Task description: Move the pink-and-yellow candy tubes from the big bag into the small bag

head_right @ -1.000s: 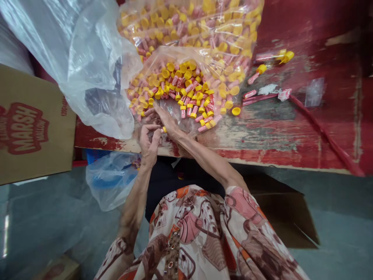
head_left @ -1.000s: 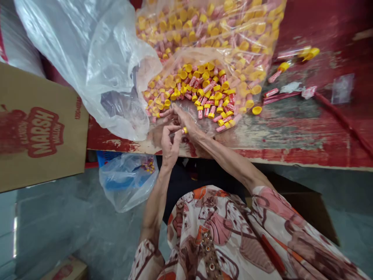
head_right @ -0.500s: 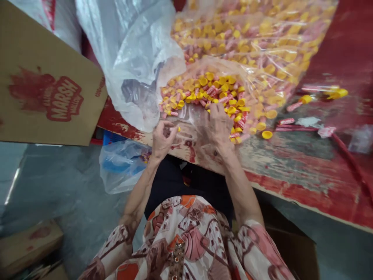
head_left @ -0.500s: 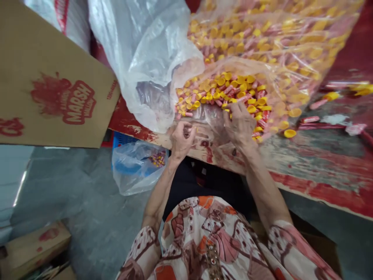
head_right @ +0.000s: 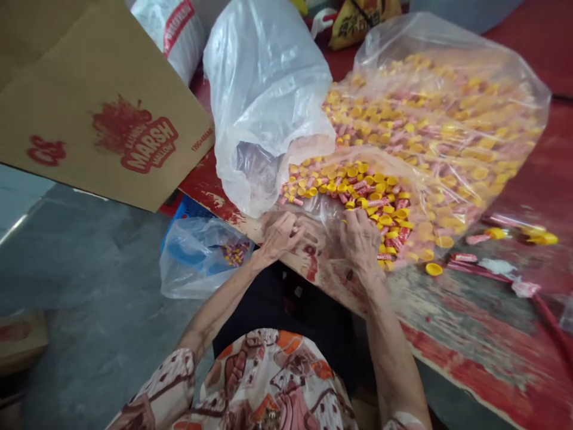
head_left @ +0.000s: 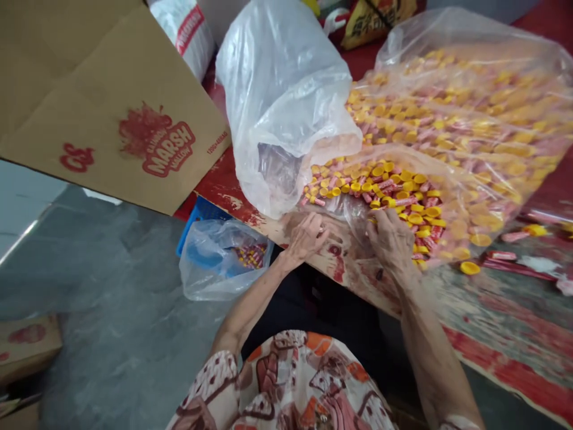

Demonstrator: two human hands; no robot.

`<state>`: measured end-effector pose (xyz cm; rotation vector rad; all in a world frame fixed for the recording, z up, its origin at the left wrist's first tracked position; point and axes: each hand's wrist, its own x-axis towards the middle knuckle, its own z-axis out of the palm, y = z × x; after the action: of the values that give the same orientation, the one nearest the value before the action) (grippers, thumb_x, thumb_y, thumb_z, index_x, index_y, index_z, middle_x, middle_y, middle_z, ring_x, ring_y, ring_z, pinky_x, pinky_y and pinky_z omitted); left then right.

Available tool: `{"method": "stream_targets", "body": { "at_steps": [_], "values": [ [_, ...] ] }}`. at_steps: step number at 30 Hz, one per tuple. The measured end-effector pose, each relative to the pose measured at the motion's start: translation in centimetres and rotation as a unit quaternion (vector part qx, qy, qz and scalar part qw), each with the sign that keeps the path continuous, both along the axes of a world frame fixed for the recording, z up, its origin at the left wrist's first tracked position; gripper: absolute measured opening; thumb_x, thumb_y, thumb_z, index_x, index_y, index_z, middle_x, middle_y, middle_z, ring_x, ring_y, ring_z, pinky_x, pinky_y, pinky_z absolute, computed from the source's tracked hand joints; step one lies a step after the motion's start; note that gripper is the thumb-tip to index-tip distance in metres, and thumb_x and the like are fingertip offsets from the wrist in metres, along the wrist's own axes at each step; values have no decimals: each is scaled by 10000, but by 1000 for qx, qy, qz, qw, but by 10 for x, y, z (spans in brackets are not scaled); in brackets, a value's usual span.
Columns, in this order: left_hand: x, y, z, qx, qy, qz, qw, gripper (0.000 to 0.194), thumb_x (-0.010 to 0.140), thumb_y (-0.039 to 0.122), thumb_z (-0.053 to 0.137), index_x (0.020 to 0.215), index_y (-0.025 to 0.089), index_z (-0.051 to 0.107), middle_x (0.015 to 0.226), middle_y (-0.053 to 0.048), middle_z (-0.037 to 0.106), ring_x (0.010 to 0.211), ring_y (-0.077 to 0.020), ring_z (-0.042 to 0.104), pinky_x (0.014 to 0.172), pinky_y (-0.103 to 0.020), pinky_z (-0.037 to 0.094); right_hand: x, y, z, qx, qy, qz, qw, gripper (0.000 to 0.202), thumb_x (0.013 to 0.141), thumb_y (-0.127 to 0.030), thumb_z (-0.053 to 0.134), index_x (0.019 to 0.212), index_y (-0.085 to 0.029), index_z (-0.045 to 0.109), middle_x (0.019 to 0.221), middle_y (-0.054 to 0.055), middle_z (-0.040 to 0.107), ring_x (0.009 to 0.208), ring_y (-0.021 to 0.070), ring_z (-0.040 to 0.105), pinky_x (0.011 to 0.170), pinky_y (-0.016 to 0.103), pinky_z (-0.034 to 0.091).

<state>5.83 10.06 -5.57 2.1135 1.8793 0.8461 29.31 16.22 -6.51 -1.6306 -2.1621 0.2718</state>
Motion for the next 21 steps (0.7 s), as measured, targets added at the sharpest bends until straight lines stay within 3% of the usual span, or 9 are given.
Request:
{"method": "stream_targets", "body": {
  "at_steps": [4,8,13,15,18,21],
  "values": [
    [-1,-1,3,53,-21,24,998,144,1100,240,694,980,247,613,994,-48,703,927,-211,722,882,-343,619,-1,1,-7,21,55,16,998,282,1090,-247,533,1149,-201,805,1112,146,773,903,290,700,707,354,443],
    [-2,-6,-2,17,-51,28,998,111,1050,155,673,989,234,627,989,-37,712,850,-185,705,796,-303,593,0,-1,-6,0,40,56,998,352,1068,-173,496,1176,-214,829,1137,144,780,891,284,700,688,368,452],
    [-8,-11,-3,69,-80,49,993,150,1017,136,676,1141,220,689,1055,-57,758,951,-208,750,921,-332,616,17,-5,-4,-1,44,177,983,329,1045,-171,536,1146,-247,839,1249,152,800,1096,320,744,883,425,583],
    [-9,-12,-3,71,-85,60,992,139,1030,156,675,1151,221,693,1064,-60,762,951,-208,751,919,-332,614,19,-4,-4,3,44,181,983,289,1093,-250,545,1120,-243,832,1179,158,808,1069,332,747,875,437,586],
    [-12,-10,-6,4,-103,49,993,96,1003,152,693,1051,234,682,977,-25,740,853,-181,727,813,-293,590,2,3,-2,20,97,133,986,313,1144,-384,561,1236,-220,811,1109,152,809,910,310,732,795,421,569],
    [-21,-5,-6,-71,-141,57,986,119,941,133,735,984,237,694,867,11,709,782,-162,697,791,-275,582,-39,13,-1,15,225,116,967,359,1166,-480,586,1351,-223,757,1088,112,810,792,260,714,764,390,574]
  ]
}}
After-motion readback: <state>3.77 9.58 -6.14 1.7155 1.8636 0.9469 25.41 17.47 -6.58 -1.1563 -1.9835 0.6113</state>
